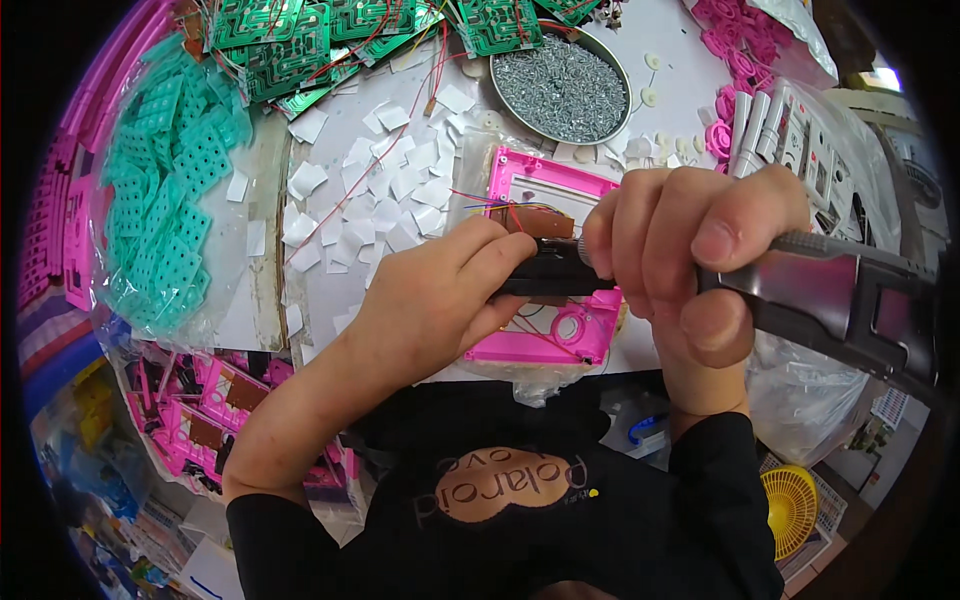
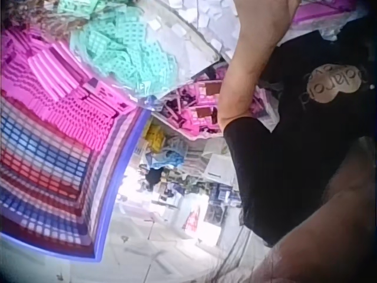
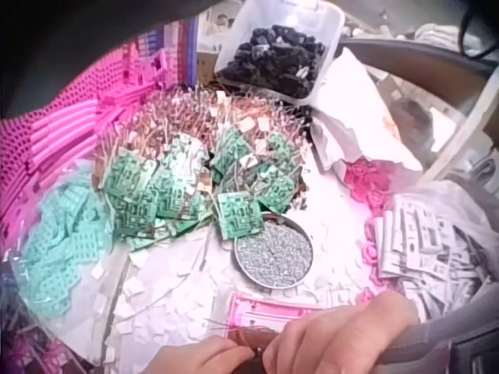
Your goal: Assembling a pink toy calculator by inserting circuit boards, buttons, and securing parts with a power screwdriver.
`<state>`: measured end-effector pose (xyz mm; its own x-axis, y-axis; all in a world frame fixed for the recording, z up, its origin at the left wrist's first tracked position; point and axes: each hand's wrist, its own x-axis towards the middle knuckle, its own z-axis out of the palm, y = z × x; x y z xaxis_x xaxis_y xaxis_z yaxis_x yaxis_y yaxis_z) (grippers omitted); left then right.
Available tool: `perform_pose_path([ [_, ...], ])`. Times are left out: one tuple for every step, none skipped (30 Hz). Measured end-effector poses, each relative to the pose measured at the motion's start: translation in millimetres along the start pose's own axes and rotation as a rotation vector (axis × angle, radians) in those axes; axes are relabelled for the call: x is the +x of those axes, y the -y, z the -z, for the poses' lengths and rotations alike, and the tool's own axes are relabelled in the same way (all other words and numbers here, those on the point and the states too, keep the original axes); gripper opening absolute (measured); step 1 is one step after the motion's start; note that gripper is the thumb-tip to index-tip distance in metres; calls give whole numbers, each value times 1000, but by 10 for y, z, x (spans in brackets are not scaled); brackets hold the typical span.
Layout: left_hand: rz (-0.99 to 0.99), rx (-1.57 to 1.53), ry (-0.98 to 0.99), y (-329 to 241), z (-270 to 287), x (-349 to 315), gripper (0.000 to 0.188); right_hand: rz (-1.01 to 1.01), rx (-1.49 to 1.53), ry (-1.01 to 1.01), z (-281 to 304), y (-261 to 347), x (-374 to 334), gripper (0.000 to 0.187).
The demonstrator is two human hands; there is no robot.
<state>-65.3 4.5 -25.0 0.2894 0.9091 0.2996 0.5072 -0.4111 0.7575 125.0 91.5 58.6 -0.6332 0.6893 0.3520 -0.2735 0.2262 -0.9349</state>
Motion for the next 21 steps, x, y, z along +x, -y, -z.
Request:
perform_pose_path([
  [0, -1, 0, 2, -5, 0, 48, 8, -16, 9, 11, -11, 4, 33],
  [0, -3, 1, 3, -7, 0, 48, 5, -18, 7, 7, -8, 3, 33],
  [-4, 0, -5, 7, -6, -3, 48, 3, -18, 6, 1, -16, 4, 33],
  [-7, 3, -10, 10, -5, -5, 48, -9, -5, -7, -25, -14, -7, 33],
  [-11, 5, -15, 13, -6, -7, 48, -19, 4, -14, -38, -16, -12, 34],
  [-10, 5, -11, 16, -6, -9, 48, -28, 13, -21, -52, -16, -15, 34],
  [-8, 4, -7, 17, -7, -12, 48, -34, 19, -23, -60, -15, -14, 34],
  [-7, 3, -3, 19, -8, -13, 49, -31, 11, -24, -72, -17, -17, 35],
  [-16, 4, -8, 17, -9, -9, 48, -28, 2, -25, -80, -13, -17, 35],
  [-25, 6, -12, 14, -10, -4, 48, -16, -21, -27, -96, -11, -21, 36],
  [-34, 7, -17, 13, -9, -1, 47, -16, -45, -21, -102, 1, -25, 36],
  [-51, 13, -26, 21, -16, -5, 46, -15, -70, -14, -108, 8, -27, 37],
  [-67, 19, -35, 33, -27, -11, 45, -26, -95, 0, -104, 31, -23, 37],
  [-83, 24, -44, 40, -34, -17, 45, -27, -102, 3, -111, 33, -20, 37],
  [-88, 36, -52, 38, -34, -23, 44, -27, -109, 7, -120, 35, -16, 38],
  [-92, 47, -60, 33, -38, -26, 44, -18, -97, -1, -144, 23, -7, 38],
  [-97, 58, -69, 28, -40, -30, 43, 6, -107, 33, -136, 12, 10, 38],
  [-105, 57, -73, 25, -45, -29, 40, 29, -118, 66, -129, 7, 26, 38],
  [-114, 55, -77, 25, -48, -24, 38, 66, -149, 141, -62, -8, 79, 37],
  [-123, 54, -81, 28, -51, -20, 35, 106, -108, 162, -38, -61, 91, 37],
  [-133, 57, -68, 42, -63, -20, 31, 147, -64, 184, -12, -122, 99, 37],
])
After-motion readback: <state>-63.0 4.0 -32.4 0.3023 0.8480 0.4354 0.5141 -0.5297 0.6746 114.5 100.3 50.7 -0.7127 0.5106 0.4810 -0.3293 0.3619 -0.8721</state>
